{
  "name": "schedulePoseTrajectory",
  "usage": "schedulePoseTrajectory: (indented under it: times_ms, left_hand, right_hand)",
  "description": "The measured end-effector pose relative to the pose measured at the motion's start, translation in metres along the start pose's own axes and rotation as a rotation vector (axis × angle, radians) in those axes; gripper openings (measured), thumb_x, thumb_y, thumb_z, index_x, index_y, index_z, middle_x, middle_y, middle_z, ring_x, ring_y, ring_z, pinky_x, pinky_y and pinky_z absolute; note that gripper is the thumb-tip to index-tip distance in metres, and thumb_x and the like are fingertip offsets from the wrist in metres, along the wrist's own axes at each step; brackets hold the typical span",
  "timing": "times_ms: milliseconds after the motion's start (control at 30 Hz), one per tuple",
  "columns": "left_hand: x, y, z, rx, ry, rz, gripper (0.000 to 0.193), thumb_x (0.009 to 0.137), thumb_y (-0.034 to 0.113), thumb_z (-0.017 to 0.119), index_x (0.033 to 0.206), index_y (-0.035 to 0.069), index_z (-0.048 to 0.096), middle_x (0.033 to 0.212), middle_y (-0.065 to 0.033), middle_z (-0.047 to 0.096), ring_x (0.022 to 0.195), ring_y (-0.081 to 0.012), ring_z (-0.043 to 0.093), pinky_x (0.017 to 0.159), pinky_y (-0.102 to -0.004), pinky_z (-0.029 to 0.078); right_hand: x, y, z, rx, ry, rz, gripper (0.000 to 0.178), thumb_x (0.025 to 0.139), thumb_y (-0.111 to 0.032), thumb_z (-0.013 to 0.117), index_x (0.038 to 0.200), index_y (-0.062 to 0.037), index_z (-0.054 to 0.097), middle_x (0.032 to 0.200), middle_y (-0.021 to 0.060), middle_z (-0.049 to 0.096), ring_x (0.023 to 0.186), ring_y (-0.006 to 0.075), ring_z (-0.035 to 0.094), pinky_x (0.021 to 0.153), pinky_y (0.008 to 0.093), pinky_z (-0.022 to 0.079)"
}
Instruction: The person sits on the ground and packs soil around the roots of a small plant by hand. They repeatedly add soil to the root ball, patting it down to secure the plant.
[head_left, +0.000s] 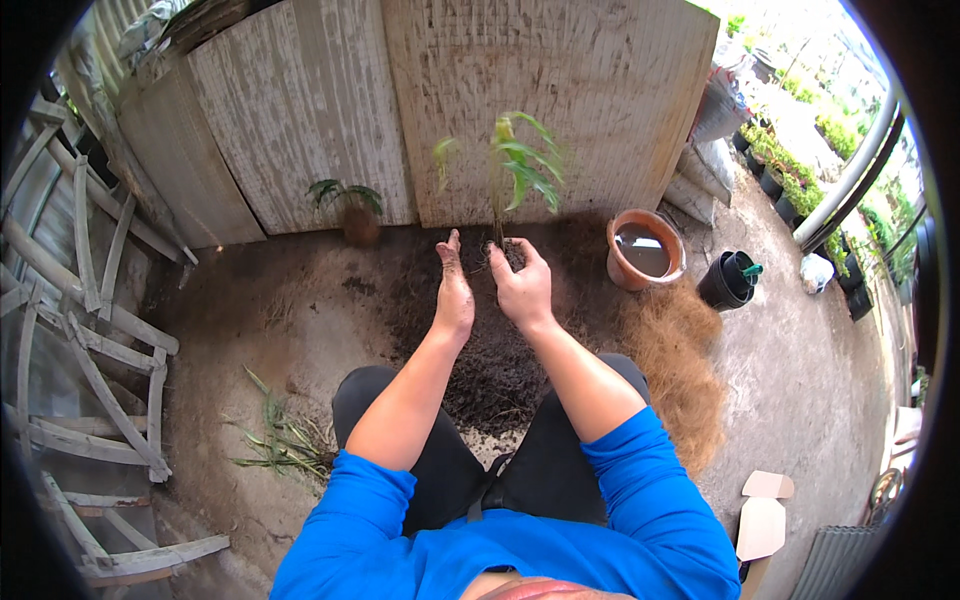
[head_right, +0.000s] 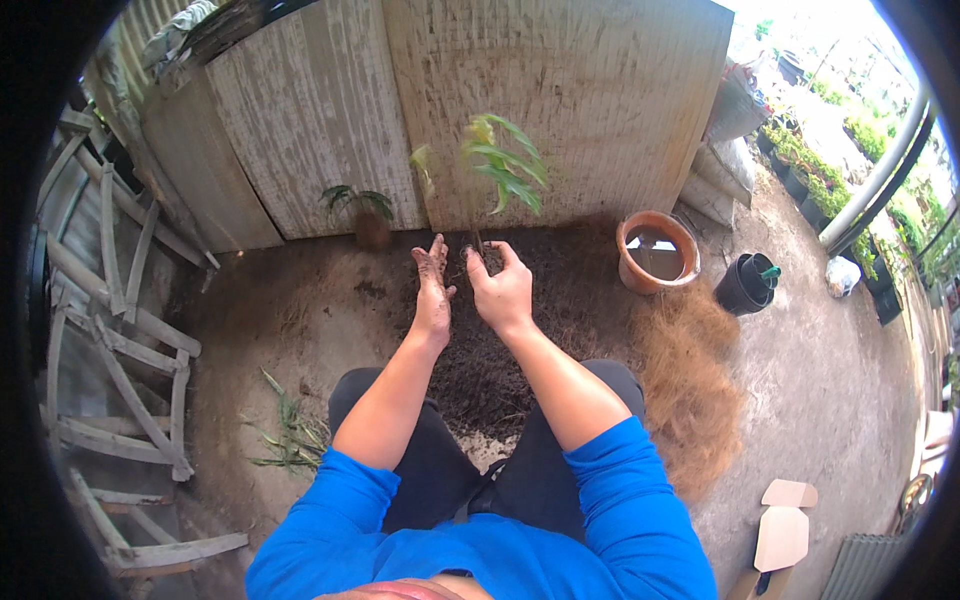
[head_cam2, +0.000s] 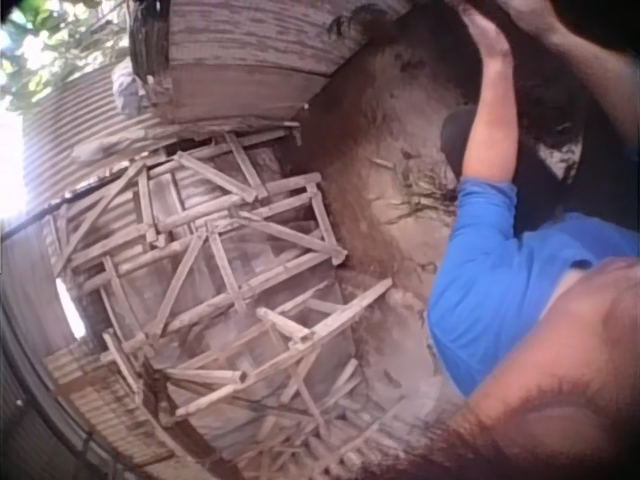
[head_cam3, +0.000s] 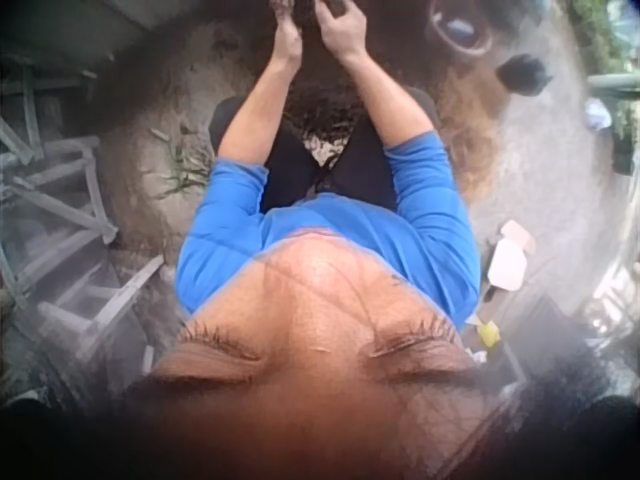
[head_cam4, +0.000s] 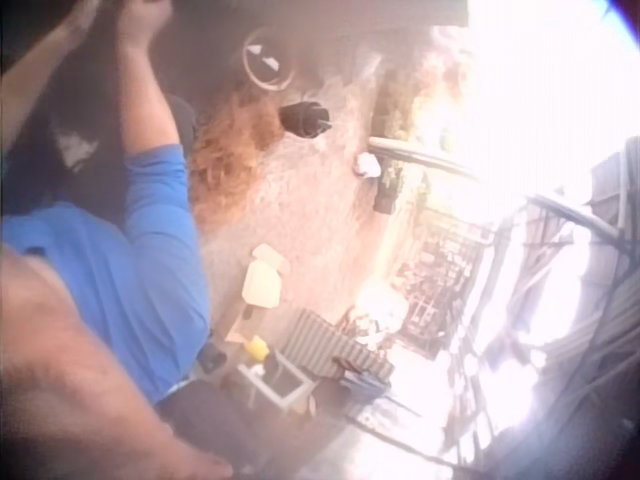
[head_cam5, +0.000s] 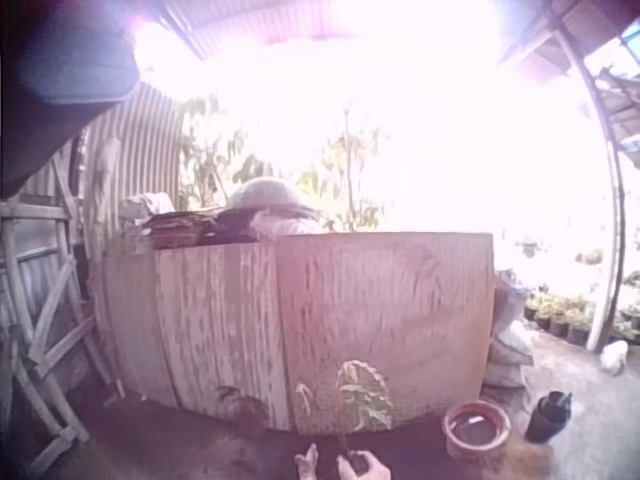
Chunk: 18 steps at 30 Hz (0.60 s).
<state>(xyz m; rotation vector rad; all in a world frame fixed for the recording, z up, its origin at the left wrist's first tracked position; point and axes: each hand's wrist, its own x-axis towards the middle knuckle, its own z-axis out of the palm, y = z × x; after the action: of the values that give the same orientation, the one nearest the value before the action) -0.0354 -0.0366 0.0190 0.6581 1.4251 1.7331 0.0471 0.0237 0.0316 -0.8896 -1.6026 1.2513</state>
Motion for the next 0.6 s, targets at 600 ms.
schedulePoseTrajectory:
  times_ms: [600]
  left_hand:
    - [-0.006, -0.014, 0.010, 0.143, -0.072, 0.447, 0.074, 0.086, 0.058, 0.022, 0.126, -0.002, 0.034, 0.128, -0.0158, 0.038, 0.120, -0.0241, 0.033, 0.099, -0.0352, 0.023]
  right_hand:
    - [-0.002, -0.008, -0.009, 0.625, -0.136, 0.316, 0.020, 0.086, -0.021, 0.050, 0.087, -0.0029, 0.058, 0.077, 0.0035, 0.059, 0.070, 0.0104, 0.054, 0.066, 0.0243, 0.043]
